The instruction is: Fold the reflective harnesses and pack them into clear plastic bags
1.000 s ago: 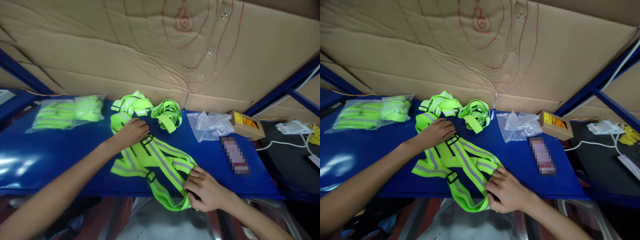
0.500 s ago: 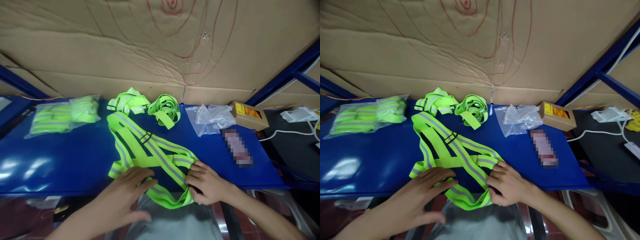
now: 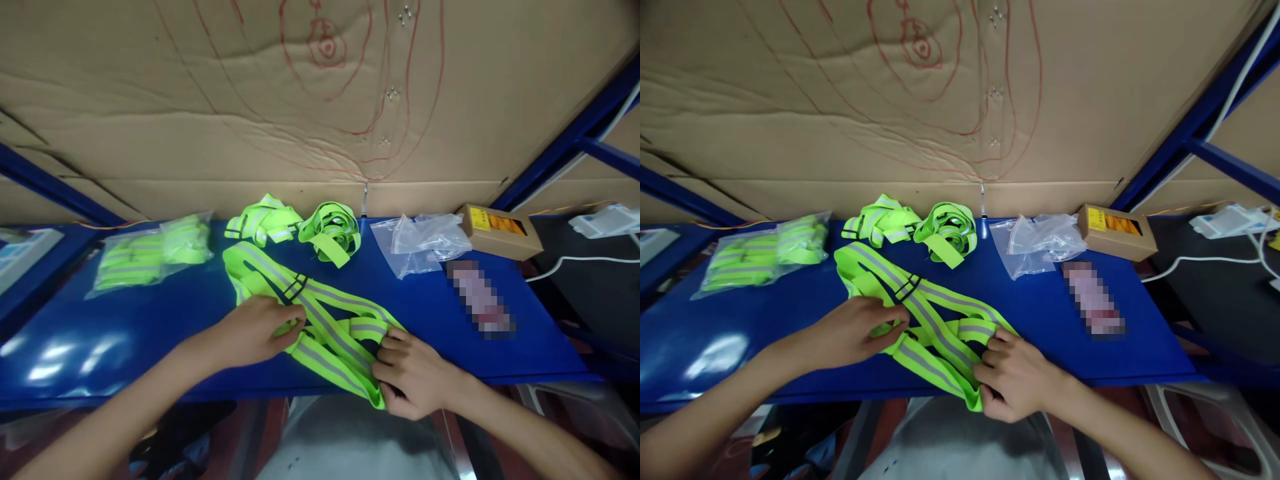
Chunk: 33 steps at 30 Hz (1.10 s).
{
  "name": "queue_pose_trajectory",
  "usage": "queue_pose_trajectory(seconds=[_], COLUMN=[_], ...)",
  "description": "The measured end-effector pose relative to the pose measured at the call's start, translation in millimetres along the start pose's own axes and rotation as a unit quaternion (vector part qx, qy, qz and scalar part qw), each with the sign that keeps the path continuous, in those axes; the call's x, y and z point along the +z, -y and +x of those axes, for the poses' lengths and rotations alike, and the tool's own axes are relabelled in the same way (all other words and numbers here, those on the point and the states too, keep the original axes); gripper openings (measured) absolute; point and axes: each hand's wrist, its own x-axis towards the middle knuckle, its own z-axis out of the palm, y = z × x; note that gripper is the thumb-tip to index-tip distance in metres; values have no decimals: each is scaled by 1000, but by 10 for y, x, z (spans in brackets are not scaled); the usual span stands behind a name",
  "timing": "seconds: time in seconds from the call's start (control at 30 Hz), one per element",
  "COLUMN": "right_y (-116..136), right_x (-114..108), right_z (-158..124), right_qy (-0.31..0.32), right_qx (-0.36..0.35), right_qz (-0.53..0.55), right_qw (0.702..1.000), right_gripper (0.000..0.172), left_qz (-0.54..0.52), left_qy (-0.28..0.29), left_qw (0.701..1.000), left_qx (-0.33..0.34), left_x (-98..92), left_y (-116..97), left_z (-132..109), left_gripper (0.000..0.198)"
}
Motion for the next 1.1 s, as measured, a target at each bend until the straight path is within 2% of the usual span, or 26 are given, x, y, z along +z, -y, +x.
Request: queue_pose_trajectory(seconds=[0.1, 0.17, 0.3, 0.37, 0.43, 0.53, 0.63, 0.7, 0.8, 0.87, 0.93, 1.03, 1.1], right_y=[2, 2, -3, -7, -7, -5, -7, -12, -22, -25, -23, -16, -12], right_x=[-10, -6, 36, 60, 73, 69, 52, 44, 44, 48, 51, 60, 72], right_z=[6, 2, -21, -33, -39, -35, -26, -23, -26, -28, -30, -37, -44], right_qy=[-2, -5, -9, -13, -20, -28, -29, -24, -23, -27, -30, -35, -41], right_qx=[-1, 0, -6, -8, -8, -3, 2, -4, -13, -10, -11, -22, -35], right_qz=[1, 2, 9, 10, 10, 13, 17, 23, 28, 24, 18, 16, 18], right_qw=[1000, 1000, 1000, 1000, 1000, 1000, 999, 999, 999, 999, 999, 999, 998], right_gripper=[11, 10, 10, 10, 10, 10, 11, 12, 15, 15, 14, 13, 14], left_qz=[112, 150, 149, 156, 168, 188, 159, 107, 82, 82, 72, 44, 33], left_qy=[-70, -116, -115, -108, -105, -109, -143, -163, -91, -56, -50, -27, 9], left_qw=[991, 981, 982, 980, 977, 971, 972, 979, 992, 995, 996, 999, 999], left_qx=[35, 40, -15, -52, -73, -99, -97, -51, 23, 12, -5, -7, 23], left_x=[202, 350, 508, 488, 418, 295, 286, 396, 677, 836, 899, 830, 758], left_y=[42, 116, 380, 490, 503, 263, -212, -534, -853, -927, -912, -810, -723], left_z=[263, 347, 311, 258, 219, 156, 6, -144, -339, -395, -383, -274, -154], left_gripper=[28, 33, 39, 39, 38, 35, 17, 29, 50, 54, 58, 62, 69])
